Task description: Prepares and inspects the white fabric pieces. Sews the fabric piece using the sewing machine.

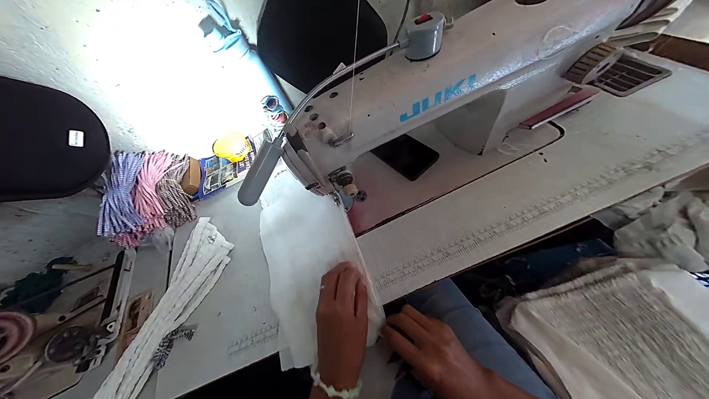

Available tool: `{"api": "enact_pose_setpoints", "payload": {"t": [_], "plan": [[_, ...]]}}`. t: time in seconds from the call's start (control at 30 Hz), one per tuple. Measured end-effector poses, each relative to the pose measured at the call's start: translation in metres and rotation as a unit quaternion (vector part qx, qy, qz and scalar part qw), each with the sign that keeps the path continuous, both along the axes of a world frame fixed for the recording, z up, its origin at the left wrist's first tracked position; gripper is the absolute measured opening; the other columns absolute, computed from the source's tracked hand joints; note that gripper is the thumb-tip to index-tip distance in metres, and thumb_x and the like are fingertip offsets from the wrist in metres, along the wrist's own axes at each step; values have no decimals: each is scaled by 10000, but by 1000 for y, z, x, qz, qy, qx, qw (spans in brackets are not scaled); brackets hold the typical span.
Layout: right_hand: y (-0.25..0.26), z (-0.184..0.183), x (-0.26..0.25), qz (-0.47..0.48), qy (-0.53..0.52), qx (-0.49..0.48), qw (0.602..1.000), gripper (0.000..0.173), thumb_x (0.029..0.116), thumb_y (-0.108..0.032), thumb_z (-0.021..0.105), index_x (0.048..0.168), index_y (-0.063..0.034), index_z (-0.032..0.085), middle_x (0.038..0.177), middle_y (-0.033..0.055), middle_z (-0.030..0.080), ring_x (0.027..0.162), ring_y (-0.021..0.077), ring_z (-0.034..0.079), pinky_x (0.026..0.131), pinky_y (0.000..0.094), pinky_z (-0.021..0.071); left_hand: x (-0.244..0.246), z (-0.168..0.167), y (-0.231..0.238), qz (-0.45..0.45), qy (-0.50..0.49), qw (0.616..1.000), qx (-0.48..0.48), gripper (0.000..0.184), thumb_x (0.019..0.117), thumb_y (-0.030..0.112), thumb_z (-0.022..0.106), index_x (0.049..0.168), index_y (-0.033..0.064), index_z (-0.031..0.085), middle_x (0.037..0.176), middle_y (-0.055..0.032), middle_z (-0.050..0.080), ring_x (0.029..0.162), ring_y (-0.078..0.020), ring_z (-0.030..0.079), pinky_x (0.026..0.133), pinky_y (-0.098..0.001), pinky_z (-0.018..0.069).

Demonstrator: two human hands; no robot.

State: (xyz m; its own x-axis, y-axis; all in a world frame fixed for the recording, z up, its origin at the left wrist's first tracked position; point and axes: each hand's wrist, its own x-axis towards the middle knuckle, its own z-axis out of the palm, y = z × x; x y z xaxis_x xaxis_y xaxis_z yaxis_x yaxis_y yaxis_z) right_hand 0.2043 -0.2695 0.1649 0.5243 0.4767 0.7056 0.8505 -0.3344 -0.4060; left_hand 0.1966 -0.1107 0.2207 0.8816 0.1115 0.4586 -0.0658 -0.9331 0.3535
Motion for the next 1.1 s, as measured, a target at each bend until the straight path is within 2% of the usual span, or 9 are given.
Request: {"api": "enact_pose_setpoints", "payload": {"t": [0.1,0.17,0.23,0.3,0.37,0.47,0.67,0.87,1.1], "plan": [[0,0,-4,-3,3,-2,1000,139,975,-72,553,929,-120,676,820,35,635,710,155,583,578,225,480,-6,-3,2,-15,13,1000,-16,206,943,205,655,945,31,765,1032,-137,702,944,-213,683,834,-268,563],[-1,2,-6,-6,2,-3,1000,143,973,-76,559,919,-128,681,849,42,619,723,149,572,569,215,471,-4,-11,8,-43,0,998,-45,157,939,137,642,928,31,757,1004,-110,718,956,-180,681,866,-234,543],[-1,1,-7,-15,2,-1,1000,146,975,-78,560,913,-134,680,885,47,624,734,141,566,573,205,465,-5,-15,17,-90,-7,993,-80,161,952,132,653,948,18,766,1072,-108,741,1040,-162,684,952,-224,521],[-2,-1,-9,-20,-1,5,1000,148,978,-76,558,912,-132,678,902,48,628,731,135,557,574,198,457,-9,-17,24,-123,-1,989,-82,218,952,237,690,983,46,791,1150,-82,754,1123,-167,681,1057,-314,481],[-4,1,-9,-21,-10,0,1000,147,994,-72,547,923,-126,663,920,47,631,723,132,546,566,201,446,-15,-19,27,-135,7,990,-41,293,985,357,654,1081,121,798,1237,-25,736,1221,-169,647,1170,-459,359],[-6,3,-7,-19,-26,-14,999,159,992,-52,536,919,-116,662,942,50,660,713,139,557,554,215,451,-23,-23,29,-132,18,991,18,340,1030,404,558,1213,213,773,1376,13,670,1392,-258,516,1196,-559,262],[2,15,19,-21,-62,-42,997,190,978,-34,522,886,-105,672,880,46,668,687,156,571,532,238,450,-4,-17,39,-133,43,990,32,333,1025,394,555,1247,254,759,1404,-37,648,1370,-296,543,1164,-609,317],[17,26,47,-34,-63,-76,995,191,929,-11,534,818,-78,676,811,71,671,638,185,595,482,262,448,24,-15,50,-138,51,988,50,345,1015,389,558,1277,262,743,1418,-50,637,1369,-303,544,1159,-615,318],[31,26,72,-36,-41,-69,996,137,874,0,592,816,-64,698,849,82,706,666,209,640,497,276,487,54,-12,65,-143,51,987,47,349,1000,374,576,1273,237,745,1399,-66,649,1338,-339,571,1125,-678,323]]}}
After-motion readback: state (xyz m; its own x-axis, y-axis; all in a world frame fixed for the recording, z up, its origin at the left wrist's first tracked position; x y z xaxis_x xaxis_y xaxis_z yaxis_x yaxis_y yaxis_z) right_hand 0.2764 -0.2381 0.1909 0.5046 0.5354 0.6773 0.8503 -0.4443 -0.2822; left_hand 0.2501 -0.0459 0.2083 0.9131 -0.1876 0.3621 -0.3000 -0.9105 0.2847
